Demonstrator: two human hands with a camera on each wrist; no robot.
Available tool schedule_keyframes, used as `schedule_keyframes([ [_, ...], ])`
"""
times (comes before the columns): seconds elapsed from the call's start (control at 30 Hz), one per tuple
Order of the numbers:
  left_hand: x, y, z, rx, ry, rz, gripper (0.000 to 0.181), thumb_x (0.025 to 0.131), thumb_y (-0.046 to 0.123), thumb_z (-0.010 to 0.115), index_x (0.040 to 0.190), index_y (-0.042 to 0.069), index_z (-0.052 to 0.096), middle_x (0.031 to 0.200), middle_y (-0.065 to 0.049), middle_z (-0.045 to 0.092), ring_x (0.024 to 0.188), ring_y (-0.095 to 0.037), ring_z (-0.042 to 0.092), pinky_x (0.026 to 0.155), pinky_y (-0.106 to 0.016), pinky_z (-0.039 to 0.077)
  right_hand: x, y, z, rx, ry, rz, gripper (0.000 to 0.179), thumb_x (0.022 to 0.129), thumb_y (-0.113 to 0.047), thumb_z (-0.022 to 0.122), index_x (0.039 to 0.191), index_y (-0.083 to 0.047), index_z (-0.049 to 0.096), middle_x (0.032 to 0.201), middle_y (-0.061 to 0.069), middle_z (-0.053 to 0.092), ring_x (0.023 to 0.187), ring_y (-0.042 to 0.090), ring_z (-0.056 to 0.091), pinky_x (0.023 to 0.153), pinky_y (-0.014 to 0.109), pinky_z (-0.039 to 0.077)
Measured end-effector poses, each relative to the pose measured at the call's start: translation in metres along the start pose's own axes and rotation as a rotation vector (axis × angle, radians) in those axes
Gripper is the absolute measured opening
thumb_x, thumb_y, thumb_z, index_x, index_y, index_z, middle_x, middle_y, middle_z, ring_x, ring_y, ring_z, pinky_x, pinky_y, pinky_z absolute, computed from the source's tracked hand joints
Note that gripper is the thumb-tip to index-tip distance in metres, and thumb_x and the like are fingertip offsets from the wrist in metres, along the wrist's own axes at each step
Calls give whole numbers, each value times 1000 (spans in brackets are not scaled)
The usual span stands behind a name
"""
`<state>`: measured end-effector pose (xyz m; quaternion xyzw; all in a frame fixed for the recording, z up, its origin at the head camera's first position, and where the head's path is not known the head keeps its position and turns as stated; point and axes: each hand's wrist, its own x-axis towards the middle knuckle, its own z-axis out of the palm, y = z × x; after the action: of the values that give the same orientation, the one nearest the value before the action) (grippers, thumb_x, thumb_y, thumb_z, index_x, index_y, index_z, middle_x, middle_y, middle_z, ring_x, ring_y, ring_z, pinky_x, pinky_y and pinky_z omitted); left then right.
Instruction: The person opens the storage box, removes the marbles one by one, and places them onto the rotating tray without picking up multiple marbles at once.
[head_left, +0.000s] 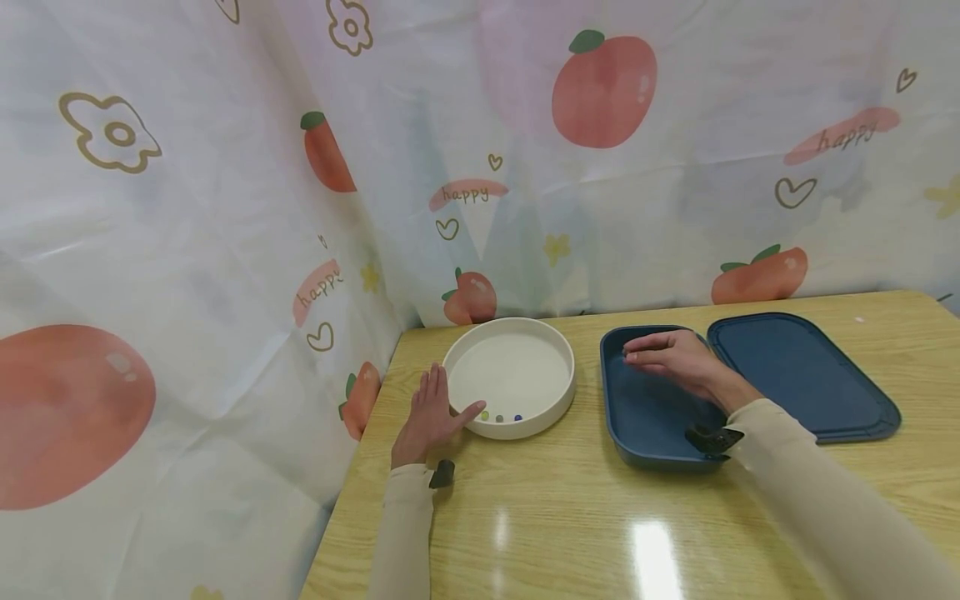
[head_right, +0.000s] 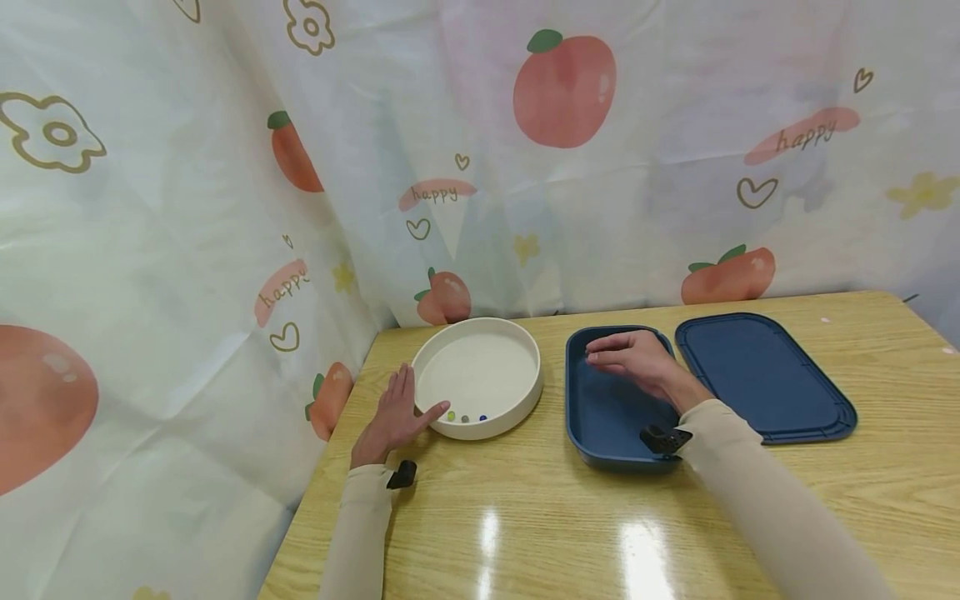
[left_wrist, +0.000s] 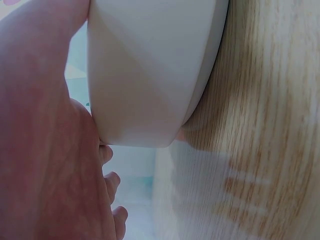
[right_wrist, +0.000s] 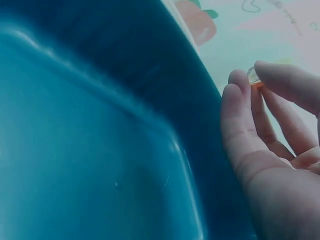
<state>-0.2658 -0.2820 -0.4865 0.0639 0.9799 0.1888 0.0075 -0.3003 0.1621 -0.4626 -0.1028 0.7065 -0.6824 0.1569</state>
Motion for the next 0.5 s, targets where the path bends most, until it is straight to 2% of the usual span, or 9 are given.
schedule_keyframes([
  [0.13,0,-1,0,-5,-1,0,112,94,70,58,164,-4,10,174,-22,7,162,-42,8,126,-63,21,1,-1,1,68,-22,-1,39,100,-8,68,136,6,62,108,-10,77,101,0,74,95,25,59],
  [0.27,0,-2,-1,-9,-8,-1,113,94,70,57,164,-3,9,174,-22,6,162,-42,8,126,-63,20,2,-1,3,86,-37,-10,33,101,-6,66,133,3,65,108,-10,77,101,1,74,95,24,59],
  [0.5,0,-2,0,-4,-18,-7,116,92,75,55,165,-2,7,175,-21,4,162,-42,7,127,-62,19,6,-7,10,29,-13,9,54,100,-13,69,143,13,51,107,-15,74,101,-1,73,94,24,59],
])
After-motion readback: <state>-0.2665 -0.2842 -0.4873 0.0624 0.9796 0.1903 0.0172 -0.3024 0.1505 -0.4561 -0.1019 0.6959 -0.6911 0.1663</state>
